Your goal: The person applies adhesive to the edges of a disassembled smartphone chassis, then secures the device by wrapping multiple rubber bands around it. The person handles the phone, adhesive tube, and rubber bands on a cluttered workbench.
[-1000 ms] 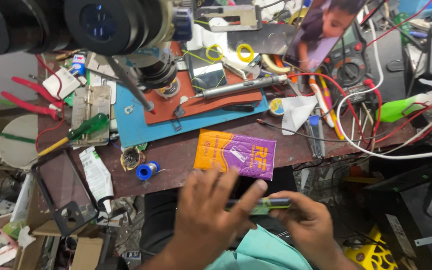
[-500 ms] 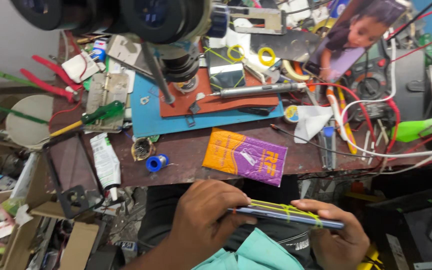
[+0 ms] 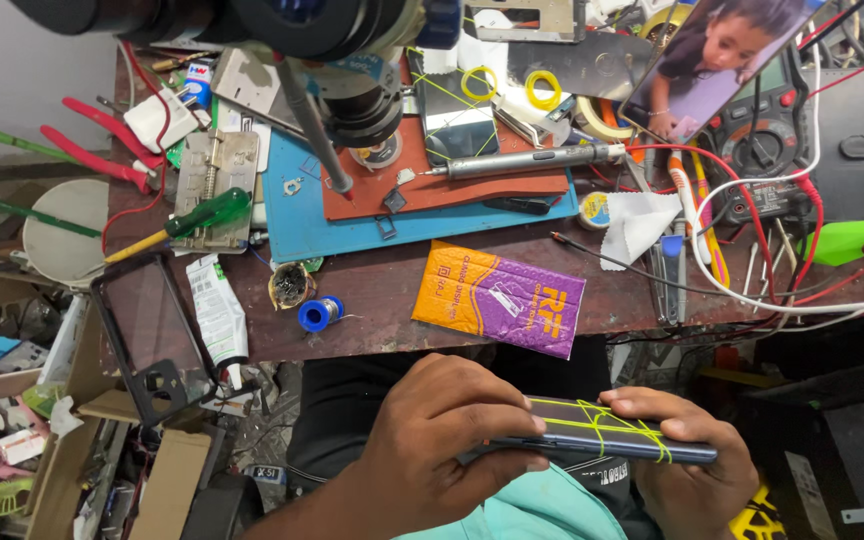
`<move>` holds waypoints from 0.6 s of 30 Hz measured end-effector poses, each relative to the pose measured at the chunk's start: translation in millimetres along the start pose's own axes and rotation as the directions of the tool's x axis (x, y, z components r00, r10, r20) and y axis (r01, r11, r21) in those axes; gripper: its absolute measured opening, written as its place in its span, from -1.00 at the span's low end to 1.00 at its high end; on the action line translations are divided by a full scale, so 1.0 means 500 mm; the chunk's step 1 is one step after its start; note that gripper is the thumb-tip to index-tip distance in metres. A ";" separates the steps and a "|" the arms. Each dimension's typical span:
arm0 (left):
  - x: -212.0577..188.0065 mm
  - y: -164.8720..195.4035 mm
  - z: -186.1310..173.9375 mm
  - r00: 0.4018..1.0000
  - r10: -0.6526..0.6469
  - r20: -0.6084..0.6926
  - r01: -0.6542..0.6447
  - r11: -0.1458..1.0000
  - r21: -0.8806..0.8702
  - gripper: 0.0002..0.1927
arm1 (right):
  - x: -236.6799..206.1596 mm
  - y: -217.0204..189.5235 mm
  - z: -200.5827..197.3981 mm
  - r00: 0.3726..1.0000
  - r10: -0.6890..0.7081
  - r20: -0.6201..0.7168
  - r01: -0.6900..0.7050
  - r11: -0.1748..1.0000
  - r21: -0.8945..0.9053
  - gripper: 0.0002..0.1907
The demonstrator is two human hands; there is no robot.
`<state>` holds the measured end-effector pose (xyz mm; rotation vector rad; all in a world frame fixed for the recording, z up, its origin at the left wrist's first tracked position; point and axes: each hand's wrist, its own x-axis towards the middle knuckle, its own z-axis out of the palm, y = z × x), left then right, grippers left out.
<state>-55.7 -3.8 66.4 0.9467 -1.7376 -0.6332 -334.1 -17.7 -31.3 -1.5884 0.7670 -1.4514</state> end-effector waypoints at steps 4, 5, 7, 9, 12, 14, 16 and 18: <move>-0.004 -0.003 0.007 1.000 0.018 0.004 -0.017 0.999 -0.044 -0.70 | 0.002 -0.003 0.004 1.000 -0.009 0.026 0.010 1.000 -0.028 -0.60; -0.006 -0.003 0.007 1.000 0.008 0.014 -0.007 0.998 -0.061 -0.72 | 0.002 -0.003 0.005 1.000 -0.014 0.026 0.014 1.000 -0.023 -0.60; -0.011 -0.003 0.007 0.999 -0.005 0.037 0.009 0.995 -0.096 -0.75 | 0.001 -0.001 0.007 0.999 -0.025 0.023 0.025 1.000 -0.016 -0.59; -0.017 -0.002 0.008 1.000 -0.001 0.019 0.003 0.993 -0.117 -0.76 | 0.000 -0.001 0.008 0.999 -0.030 0.040 0.030 1.000 -0.005 -0.59; -0.024 0.002 0.012 1.000 0.025 -0.009 -0.026 0.992 -0.122 -0.79 | -0.001 0.001 0.006 0.997 -0.036 0.067 0.037 0.999 0.000 -0.56; -0.025 0.002 0.015 0.998 0.053 -0.027 -0.055 0.992 -0.115 -0.79 | -0.002 0.005 0.004 0.996 -0.044 0.082 0.043 0.999 0.004 -0.55; -0.023 -0.001 0.018 0.995 0.086 -0.045 -0.091 0.990 -0.108 -0.79 | -0.003 0.011 0.003 0.994 -0.055 0.094 0.055 0.998 0.009 -0.56; -0.019 -0.011 0.018 0.996 0.064 -0.058 -0.069 0.992 -0.103 -0.78 | -0.005 0.022 0.007 1.000 -0.018 0.019 0.016 0.995 0.096 -0.65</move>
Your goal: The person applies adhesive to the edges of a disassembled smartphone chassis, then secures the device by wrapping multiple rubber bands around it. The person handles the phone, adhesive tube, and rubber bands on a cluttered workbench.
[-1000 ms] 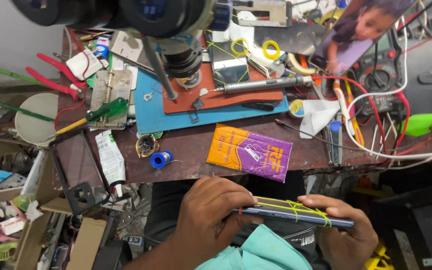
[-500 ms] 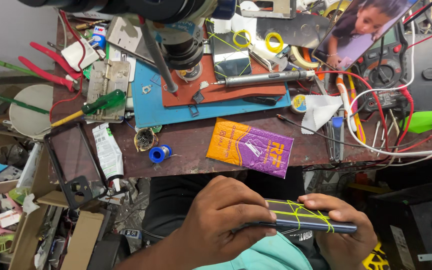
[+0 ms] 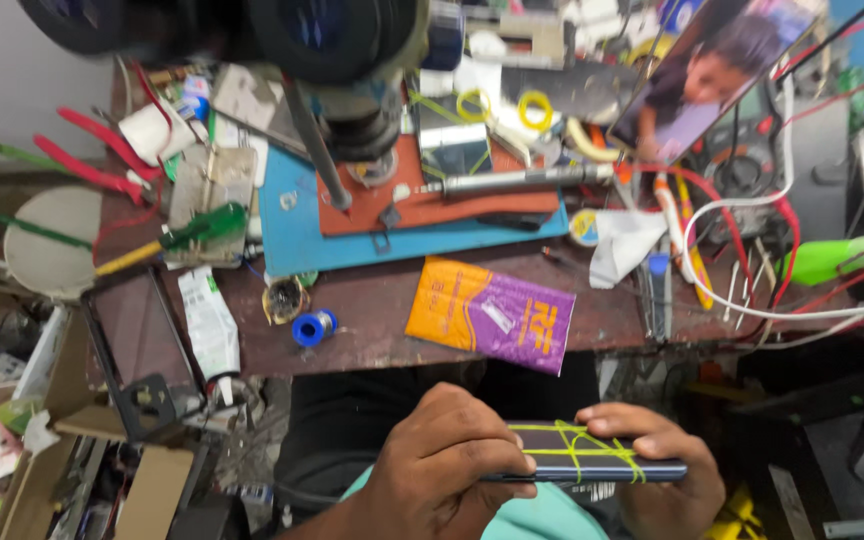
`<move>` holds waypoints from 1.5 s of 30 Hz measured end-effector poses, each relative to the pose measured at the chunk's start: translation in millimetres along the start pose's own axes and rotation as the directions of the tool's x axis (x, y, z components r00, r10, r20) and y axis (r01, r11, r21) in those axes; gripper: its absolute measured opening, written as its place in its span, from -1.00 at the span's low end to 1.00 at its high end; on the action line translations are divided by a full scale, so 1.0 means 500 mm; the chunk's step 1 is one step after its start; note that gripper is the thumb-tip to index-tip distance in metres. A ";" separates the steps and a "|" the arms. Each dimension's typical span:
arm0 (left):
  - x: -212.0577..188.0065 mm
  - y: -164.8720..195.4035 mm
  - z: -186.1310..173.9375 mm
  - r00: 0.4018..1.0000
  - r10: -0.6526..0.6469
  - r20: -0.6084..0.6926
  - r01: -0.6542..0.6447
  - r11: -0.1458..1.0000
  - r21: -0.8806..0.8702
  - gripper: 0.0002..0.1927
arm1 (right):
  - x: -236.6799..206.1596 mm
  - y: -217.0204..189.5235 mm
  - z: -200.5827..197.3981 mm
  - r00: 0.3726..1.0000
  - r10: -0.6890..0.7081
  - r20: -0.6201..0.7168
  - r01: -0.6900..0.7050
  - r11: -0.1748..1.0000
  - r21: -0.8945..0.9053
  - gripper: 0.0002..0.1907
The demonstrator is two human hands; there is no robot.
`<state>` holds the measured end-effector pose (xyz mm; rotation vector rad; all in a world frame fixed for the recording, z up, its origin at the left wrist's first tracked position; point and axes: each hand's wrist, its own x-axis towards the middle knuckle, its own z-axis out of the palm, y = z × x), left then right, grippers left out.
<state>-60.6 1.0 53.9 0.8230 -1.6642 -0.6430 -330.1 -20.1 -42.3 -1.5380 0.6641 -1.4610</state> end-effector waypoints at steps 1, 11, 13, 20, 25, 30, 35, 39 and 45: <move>0.000 -0.004 -0.001 1.000 -0.012 -0.008 0.012 1.000 0.002 -0.77 | -0.003 0.004 0.002 0.999 0.020 -0.036 -0.018 0.999 0.046 -0.69; -0.031 -0.043 -0.012 0.963 -0.267 0.046 0.267 0.964 0.004 -0.79 | 0.004 0.034 -0.013 0.945 0.226 0.236 -0.192 0.968 -0.160 -0.63; -0.034 -0.056 -0.020 0.926 -0.358 0.119 0.356 0.934 0.044 -0.77 | 0.020 0.041 -0.035 0.831 0.309 0.462 -0.135 0.919 -0.371 -0.58; -0.028 -0.094 -0.034 0.889 -0.448 -0.091 0.290 0.707 -0.645 -0.53 | 0.042 0.067 0.015 0.777 0.628 0.042 -0.629 0.776 0.044 -0.52; -0.005 -0.105 -0.019 0.634 -0.733 -0.246 0.313 0.534 -0.785 -0.71 | 0.115 0.041 0.117 0.731 0.549 0.404 -0.567 0.819 -0.088 -0.51; -0.001 -0.098 -0.043 0.250 -0.941 -0.229 0.418 0.318 -0.851 -0.62 | 0.391 0.092 0.179 0.979 0.051 0.199 0.082 0.794 -0.603 -0.91; -0.044 -0.128 -0.043 0.366 -0.921 -0.138 0.631 0.354 -0.690 -0.69 | 0.589 0.185 0.243 0.849 -0.247 0.468 0.528 0.339 -0.778 -0.86; -0.090 -0.176 -0.023 0.309 -0.927 -0.212 0.547 0.356 -0.757 -0.61 | 0.608 0.172 0.275 0.857 -0.165 0.488 0.513 0.187 -0.837 -0.86; -0.103 -0.192 -0.046 0.637 -0.770 -0.040 0.328 0.317 -0.890 -0.39 | 0.455 0.036 0.256 0.922 -0.167 0.349 0.369 0.650 -0.664 -0.85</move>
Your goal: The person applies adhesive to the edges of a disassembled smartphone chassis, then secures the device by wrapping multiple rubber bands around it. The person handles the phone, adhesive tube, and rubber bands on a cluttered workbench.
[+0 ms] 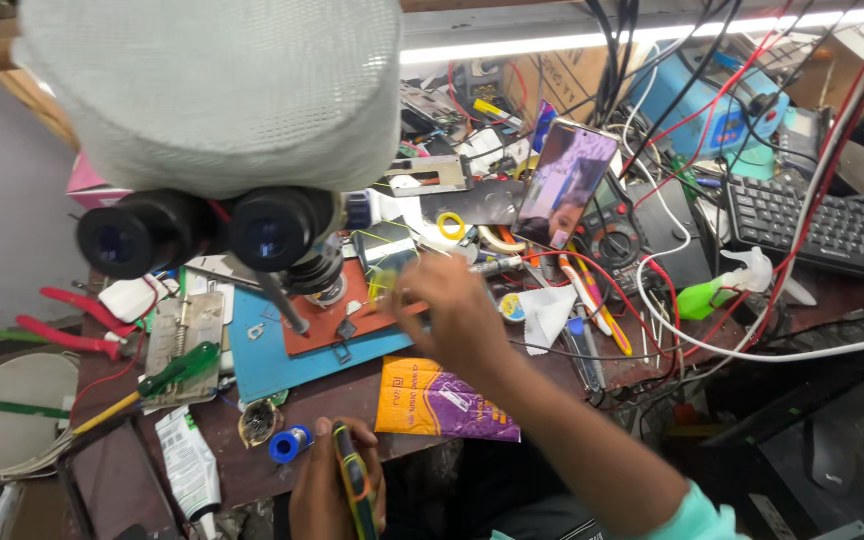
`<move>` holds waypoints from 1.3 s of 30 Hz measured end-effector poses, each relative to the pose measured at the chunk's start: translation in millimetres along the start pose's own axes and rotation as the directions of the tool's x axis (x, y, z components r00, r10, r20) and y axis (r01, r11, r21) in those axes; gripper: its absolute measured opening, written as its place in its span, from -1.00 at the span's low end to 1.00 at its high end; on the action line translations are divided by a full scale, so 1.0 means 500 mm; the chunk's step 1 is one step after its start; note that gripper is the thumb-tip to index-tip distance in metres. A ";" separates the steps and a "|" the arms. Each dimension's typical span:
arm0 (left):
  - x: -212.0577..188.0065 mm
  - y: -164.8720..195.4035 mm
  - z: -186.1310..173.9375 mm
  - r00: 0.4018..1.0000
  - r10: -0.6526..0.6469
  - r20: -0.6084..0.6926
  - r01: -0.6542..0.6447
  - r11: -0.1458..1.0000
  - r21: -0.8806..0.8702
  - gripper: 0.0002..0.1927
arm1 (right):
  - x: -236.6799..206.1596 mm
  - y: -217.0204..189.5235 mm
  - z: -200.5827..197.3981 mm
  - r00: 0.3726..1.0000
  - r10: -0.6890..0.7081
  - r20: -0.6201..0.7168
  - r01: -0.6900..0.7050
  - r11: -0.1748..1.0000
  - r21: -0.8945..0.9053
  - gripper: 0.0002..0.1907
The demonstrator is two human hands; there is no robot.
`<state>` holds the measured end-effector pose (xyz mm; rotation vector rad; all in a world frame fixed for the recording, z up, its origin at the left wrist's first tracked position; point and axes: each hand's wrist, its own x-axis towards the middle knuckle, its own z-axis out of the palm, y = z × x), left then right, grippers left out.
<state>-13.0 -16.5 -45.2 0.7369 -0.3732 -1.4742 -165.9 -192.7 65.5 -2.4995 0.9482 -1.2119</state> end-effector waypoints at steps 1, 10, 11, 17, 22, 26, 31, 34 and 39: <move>-0.001 0.008 0.006 0.980 0.022 0.197 0.008 0.989 -0.150 -0.39 | -0.039 -0.027 -0.015 0.998 0.005 0.063 -0.015 0.988 0.153 -0.84; 0.000 0.007 0.077 0.956 -0.174 -0.236 0.237 0.933 0.272 -0.68 | -0.163 -0.110 -0.062 0.991 0.017 0.135 -0.055 0.958 0.280 -0.87; 0.001 0.003 0.076 0.966 -0.121 -0.227 0.184 0.942 0.281 -0.70 | -0.164 -0.110 -0.063 0.991 -0.009 0.131 -0.025 0.966 0.256 -0.88; -0.002 0.010 0.059 0.961 -0.076 -0.267 0.149 0.953 0.264 -0.76 | -0.170 -0.097 -0.041 0.984 0.166 0.067 -0.179 0.937 0.299 -0.95; -0.010 0.022 0.078 0.955 -0.073 -0.287 0.150 0.955 0.254 -0.76 | -0.046 -0.003 -0.012 0.964 0.217 -0.156 -0.176 0.955 0.240 -0.96; -0.015 0.014 0.089 0.943 -0.124 -0.310 0.224 0.922 0.314 -0.79 | 0.030 0.060 0.009 0.967 0.228 -0.114 -0.228 0.974 0.008 -0.69; -0.019 0.007 0.064 0.990 -0.097 -0.103 0.133 0.883 0.449 -0.84 | -0.094 0.017 0.006 0.923 0.235 0.303 -0.344 0.858 0.382 -0.52; -0.020 0.006 0.042 0.987 -0.091 0.130 -0.001 0.817 0.577 -0.83 | -0.186 -0.026 -0.023 0.672 0.197 0.714 -0.577 0.744 0.337 -0.69; -0.019 0.004 0.039 0.981 -0.192 0.025 0.117 0.689 0.715 -0.80 | -0.247 -0.032 -0.013 0.480 0.364 0.798 -0.877 0.209 0.432 -0.76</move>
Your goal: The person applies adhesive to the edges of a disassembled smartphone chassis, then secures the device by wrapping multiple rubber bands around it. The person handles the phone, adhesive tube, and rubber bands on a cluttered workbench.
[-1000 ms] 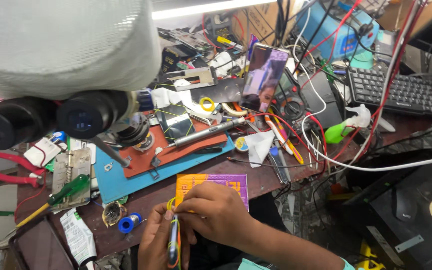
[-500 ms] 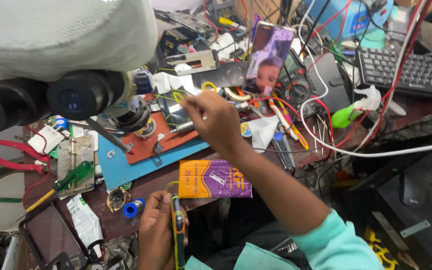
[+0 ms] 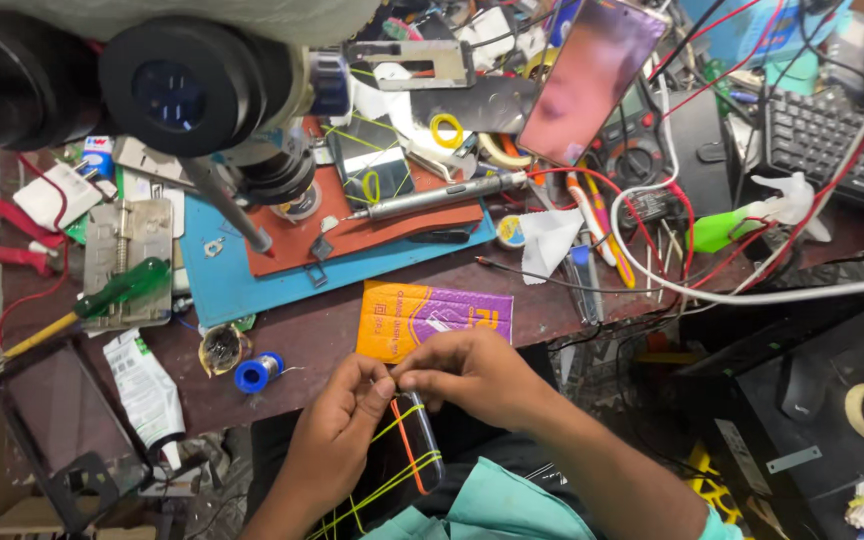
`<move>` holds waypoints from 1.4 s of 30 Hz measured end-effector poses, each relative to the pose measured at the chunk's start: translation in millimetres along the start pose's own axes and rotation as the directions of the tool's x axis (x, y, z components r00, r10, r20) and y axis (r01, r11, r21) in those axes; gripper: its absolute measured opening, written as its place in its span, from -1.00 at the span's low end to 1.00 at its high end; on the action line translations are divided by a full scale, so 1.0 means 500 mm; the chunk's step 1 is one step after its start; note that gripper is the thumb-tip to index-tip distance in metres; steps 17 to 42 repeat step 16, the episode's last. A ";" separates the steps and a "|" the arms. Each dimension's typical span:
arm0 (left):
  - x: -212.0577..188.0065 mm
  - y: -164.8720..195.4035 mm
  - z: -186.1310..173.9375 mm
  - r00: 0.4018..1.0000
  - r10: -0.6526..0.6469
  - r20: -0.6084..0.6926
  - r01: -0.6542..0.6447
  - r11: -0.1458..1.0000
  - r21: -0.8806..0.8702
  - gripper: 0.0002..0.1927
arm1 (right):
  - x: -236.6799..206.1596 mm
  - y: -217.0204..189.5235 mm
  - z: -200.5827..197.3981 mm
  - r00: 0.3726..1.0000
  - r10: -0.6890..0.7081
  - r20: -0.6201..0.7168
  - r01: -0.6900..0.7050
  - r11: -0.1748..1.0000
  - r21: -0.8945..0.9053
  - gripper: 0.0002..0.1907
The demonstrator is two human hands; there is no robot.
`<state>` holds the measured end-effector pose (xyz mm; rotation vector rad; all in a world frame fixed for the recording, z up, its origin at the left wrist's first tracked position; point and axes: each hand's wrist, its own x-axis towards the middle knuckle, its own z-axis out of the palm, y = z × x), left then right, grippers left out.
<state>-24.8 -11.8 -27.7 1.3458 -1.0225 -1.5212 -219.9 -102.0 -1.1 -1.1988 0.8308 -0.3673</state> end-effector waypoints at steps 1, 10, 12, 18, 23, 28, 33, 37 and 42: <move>-0.001 0.006 0.001 1.000 0.007 -0.008 -0.007 1.000 0.004 -0.79 | -0.004 0.003 -0.003 0.999 0.014 0.035 -0.015 1.000 0.021 -0.76; -0.025 0.067 0.028 0.979 0.198 0.038 -0.201 0.944 0.260 -0.81 | -0.070 -0.058 -0.119 0.967 -0.196 0.166 -0.001 0.642 0.767 -0.64; -0.045 0.063 0.038 0.997 0.045 0.066 -0.061 0.960 0.272 -0.80 | -0.060 -0.020 -0.091 0.938 -0.117 0.327 -0.034 0.906 0.423 -0.70; -0.020 0.078 0.059 0.991 -0.025 0.128 -0.013 0.958 0.286 -0.80 | -0.055 0.023 -0.129 0.952 0.140 0.270 0.023 0.852 -0.523 -0.64; -0.020 0.078 0.059 0.991 -0.025 0.128 -0.013 0.958 0.286 -0.80 | -0.055 0.023 -0.129 0.952 0.140 0.270 0.023 0.852 -0.523 -0.64; -0.020 0.078 0.059 0.991 -0.025 0.128 -0.013 0.958 0.286 -0.80 | -0.055 0.023 -0.129 0.952 0.140 0.270 0.023 0.852 -0.523 -0.64; -0.020 0.078 0.059 0.991 -0.025 0.128 -0.013 0.958 0.286 -0.80 | -0.055 0.023 -0.129 0.952 0.140 0.270 0.023 0.852 -0.523 -0.64; -0.020 0.078 0.059 0.991 -0.025 0.128 -0.013 0.958 0.286 -0.80 | -0.055 0.023 -0.129 0.952 0.140 0.270 0.023 0.852 -0.523 -0.64; -0.020 0.078 0.059 0.991 -0.025 0.128 -0.013 0.958 0.286 -0.80 | -0.055 0.023 -0.129 0.952 0.140 0.270 0.023 0.852 -0.523 -0.64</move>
